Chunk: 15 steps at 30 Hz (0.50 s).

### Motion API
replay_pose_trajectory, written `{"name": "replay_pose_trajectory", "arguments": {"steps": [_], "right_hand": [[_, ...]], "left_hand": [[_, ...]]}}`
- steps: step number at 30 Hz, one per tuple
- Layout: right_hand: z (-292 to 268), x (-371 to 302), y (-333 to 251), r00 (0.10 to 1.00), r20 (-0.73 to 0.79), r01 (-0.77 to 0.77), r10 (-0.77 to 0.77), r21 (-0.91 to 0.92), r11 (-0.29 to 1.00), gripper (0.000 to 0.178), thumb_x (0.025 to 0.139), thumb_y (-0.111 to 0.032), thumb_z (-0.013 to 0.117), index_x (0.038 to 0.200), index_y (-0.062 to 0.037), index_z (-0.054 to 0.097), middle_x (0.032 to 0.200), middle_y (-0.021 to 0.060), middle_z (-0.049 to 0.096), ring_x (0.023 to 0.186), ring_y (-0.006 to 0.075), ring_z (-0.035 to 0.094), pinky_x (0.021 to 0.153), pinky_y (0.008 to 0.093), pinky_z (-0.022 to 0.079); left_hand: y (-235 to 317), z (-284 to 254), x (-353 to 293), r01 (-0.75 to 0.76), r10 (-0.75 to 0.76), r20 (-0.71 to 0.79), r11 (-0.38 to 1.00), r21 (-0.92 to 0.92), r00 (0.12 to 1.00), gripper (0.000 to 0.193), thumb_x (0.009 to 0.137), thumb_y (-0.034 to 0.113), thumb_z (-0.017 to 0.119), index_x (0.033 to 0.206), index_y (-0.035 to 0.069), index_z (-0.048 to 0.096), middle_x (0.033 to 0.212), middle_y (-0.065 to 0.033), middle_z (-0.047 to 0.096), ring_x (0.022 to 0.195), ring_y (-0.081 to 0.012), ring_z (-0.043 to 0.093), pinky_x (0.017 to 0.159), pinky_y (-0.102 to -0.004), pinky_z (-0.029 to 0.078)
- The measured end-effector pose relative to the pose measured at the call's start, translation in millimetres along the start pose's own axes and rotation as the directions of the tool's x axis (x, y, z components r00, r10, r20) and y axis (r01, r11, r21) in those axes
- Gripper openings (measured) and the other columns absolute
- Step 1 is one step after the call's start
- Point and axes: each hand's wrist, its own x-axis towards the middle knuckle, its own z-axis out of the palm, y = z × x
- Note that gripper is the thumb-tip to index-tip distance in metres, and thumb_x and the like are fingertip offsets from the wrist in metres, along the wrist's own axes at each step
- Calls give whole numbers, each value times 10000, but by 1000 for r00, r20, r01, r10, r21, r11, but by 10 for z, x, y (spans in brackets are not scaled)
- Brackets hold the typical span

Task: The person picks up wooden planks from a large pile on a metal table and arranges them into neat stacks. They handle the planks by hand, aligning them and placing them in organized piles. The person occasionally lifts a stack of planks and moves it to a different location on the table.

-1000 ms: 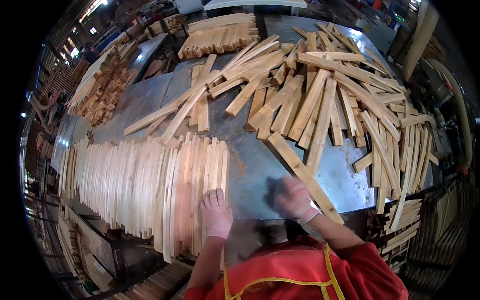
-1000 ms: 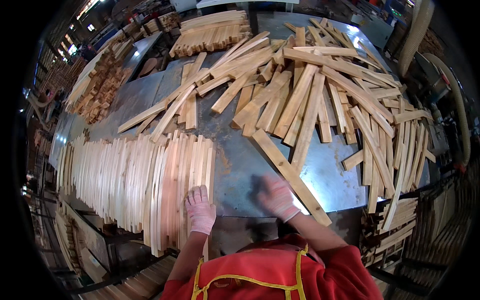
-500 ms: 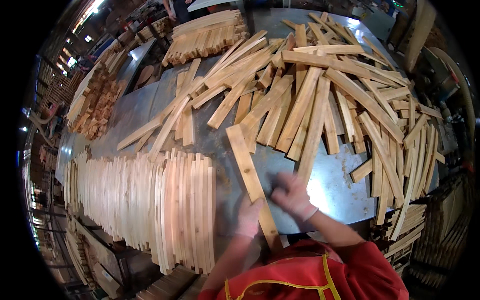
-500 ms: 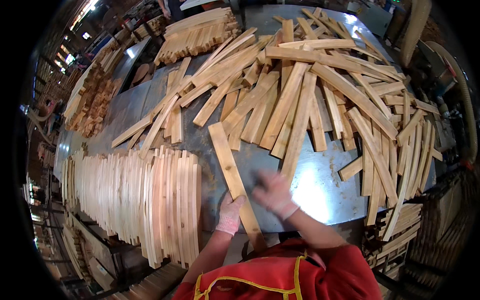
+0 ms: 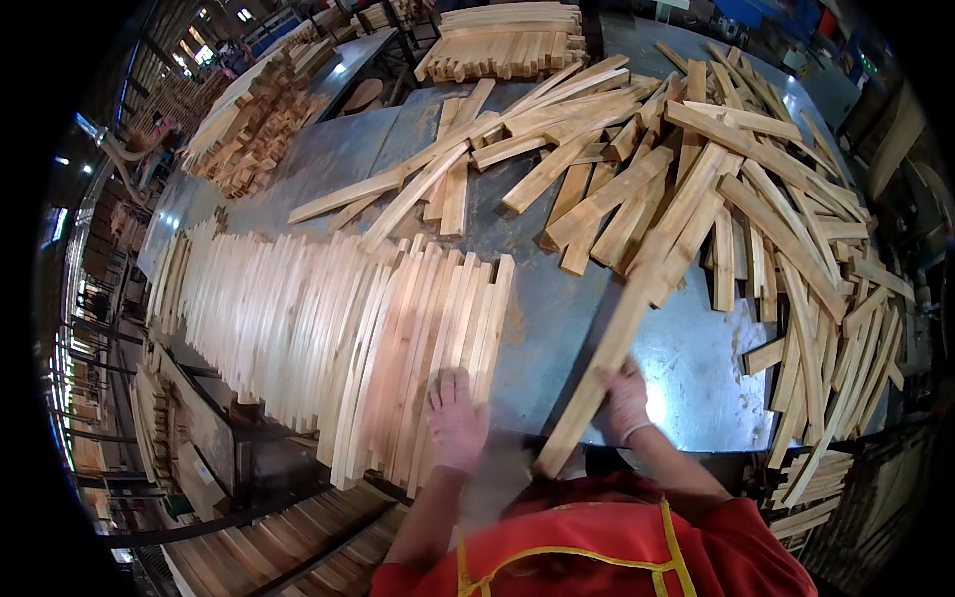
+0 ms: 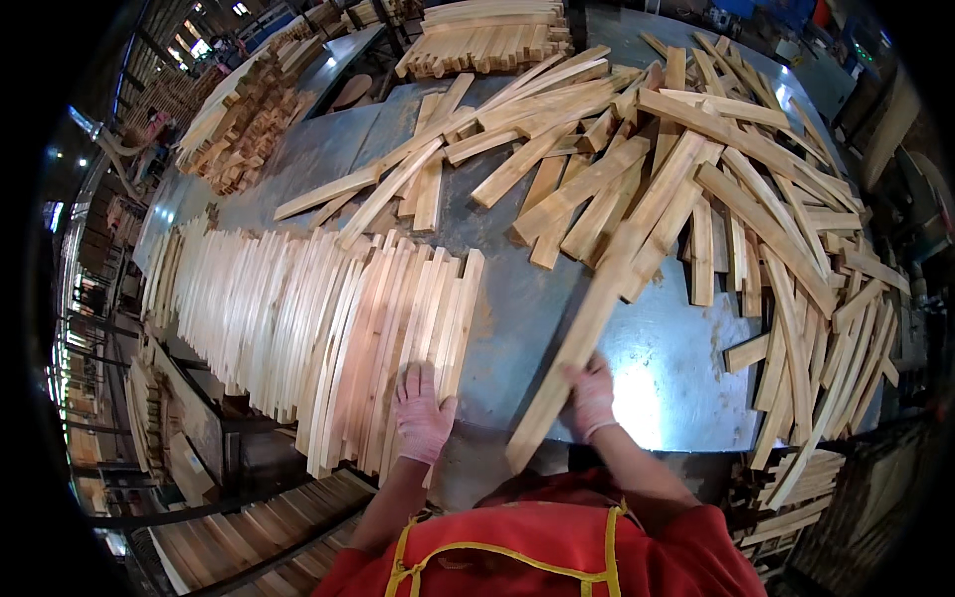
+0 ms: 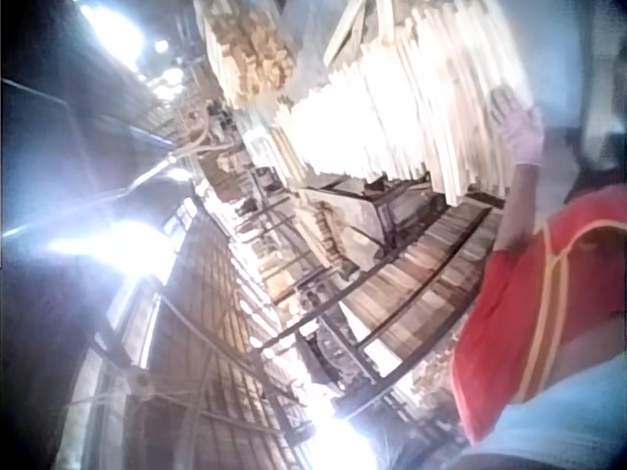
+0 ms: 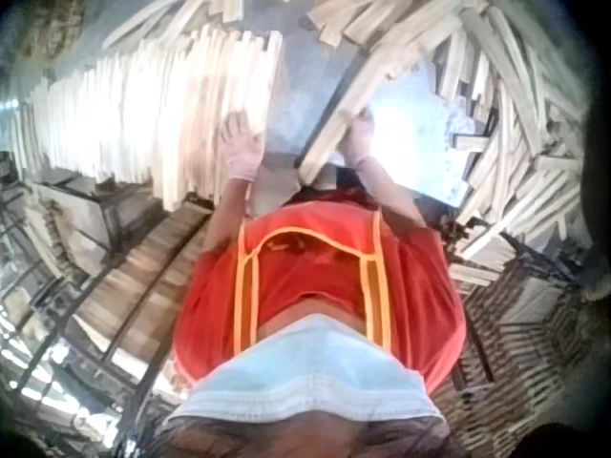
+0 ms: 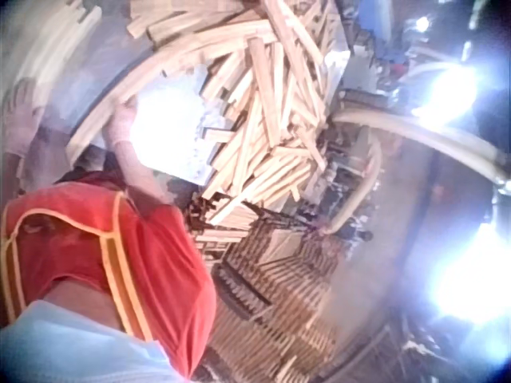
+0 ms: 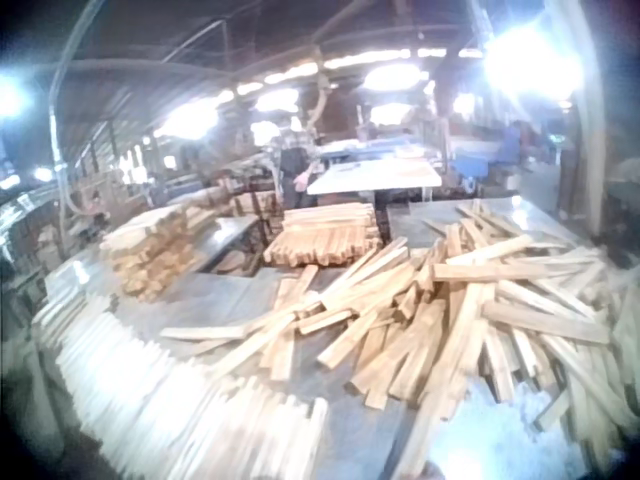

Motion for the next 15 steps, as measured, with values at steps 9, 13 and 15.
{"name": "replay_pose_trajectory", "arguments": {"steps": [9,13,15], "right_hand": [[1017,-379,682,870,346,221,350,-910,351,489,931,-306,722,1320,-34,602,1150,236,715,1073,362,689,974,400,533],[670,258,196,901,404,250,156,-781,573,553,904,-327,725,1369,-44,622,1202,237,704,1113,368,674,1000,400,532],[647,571,-560,924,148,296,-353,-862,411,434,898,-290,712,1238,-25,662,1248,257,708,1184,418,663,994,448,521]], "left_hand": [[-141,65,-286,-262,256,-56,951,-167,965,638,871,306,754,1413,45,541,1436,-142,538,1336,-376,493,1172,-542,367],[-96,-16,-316,-201,206,59,976,-84,977,704,855,300,766,1453,32,510,1463,-157,512,1389,-378,445,1210,-543,321],[-7,-54,-362,-138,137,50,990,18,989,737,859,305,767,1485,30,493,1491,-166,499,1412,-394,431,1219,-545,311]]}}
